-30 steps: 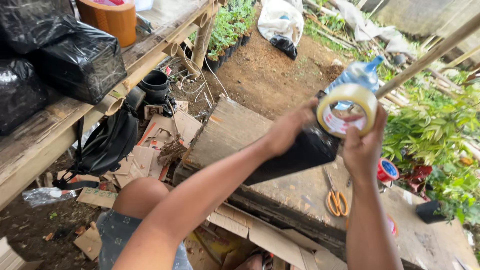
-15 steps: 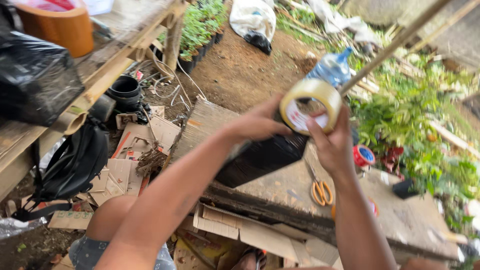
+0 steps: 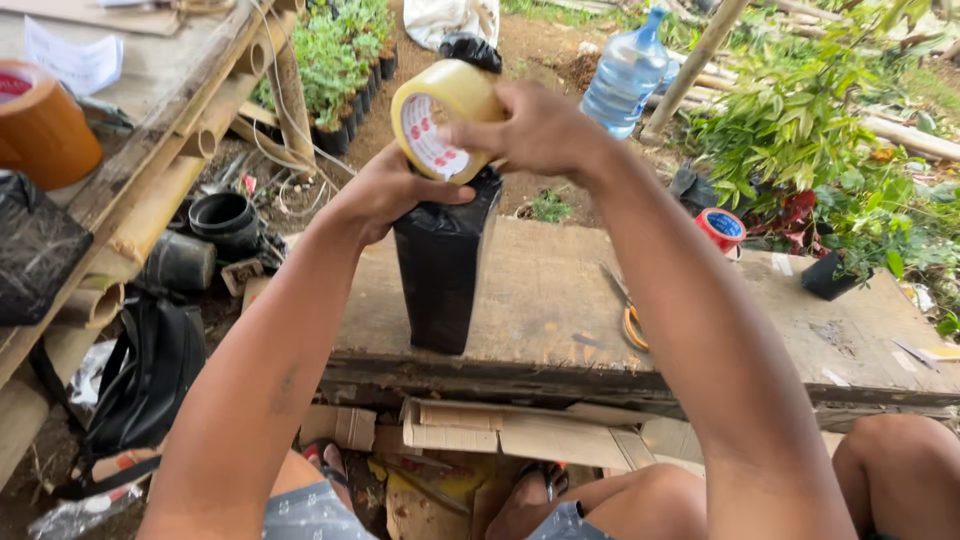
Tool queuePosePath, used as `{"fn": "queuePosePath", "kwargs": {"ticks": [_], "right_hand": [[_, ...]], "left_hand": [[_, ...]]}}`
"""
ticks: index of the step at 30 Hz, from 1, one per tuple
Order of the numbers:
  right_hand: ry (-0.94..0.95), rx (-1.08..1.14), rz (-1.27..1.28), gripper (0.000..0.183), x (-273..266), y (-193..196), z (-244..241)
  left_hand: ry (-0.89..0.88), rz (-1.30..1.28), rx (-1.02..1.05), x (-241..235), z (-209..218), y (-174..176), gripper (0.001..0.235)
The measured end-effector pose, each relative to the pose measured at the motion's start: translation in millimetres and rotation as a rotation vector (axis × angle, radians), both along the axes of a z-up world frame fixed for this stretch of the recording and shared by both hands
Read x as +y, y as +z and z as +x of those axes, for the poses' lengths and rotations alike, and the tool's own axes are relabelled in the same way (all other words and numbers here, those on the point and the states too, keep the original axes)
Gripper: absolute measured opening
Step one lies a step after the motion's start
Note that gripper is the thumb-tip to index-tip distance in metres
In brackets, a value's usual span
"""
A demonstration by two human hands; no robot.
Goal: The person seals a black plastic nursery bag containing a plant by folding the top and then repeatedly wrapping it with clear packing tape. They rotate the bag to apply tape along its length and around the top, securing the contents.
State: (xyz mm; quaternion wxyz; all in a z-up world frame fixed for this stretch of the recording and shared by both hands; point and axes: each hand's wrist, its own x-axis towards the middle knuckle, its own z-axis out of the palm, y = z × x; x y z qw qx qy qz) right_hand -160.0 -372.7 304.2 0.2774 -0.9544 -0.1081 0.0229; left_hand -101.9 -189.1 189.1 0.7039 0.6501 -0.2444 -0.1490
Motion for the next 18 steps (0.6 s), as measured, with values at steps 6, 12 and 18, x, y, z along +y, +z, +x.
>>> {"fn": "queuePosePath", "kwargs": {"ticks": [6, 12, 18], "right_hand": [[0.233, -0.164, 0.162, 0.103, -14, -11, -11], [0.201, -0.230, 0.204, 0.064, -7, -17, 11], [0.052, -0.278, 0.055, 0.054, 6, 6, 30]], "left_hand": [[-0.063, -0.069, 0.024, 15, 4, -1, 0.070], [-0.061, 0.093, -0.037, 7, 4, 1, 0.080], [0.088, 0.389, -0.290, 7, -2, 15, 0.067]]}}
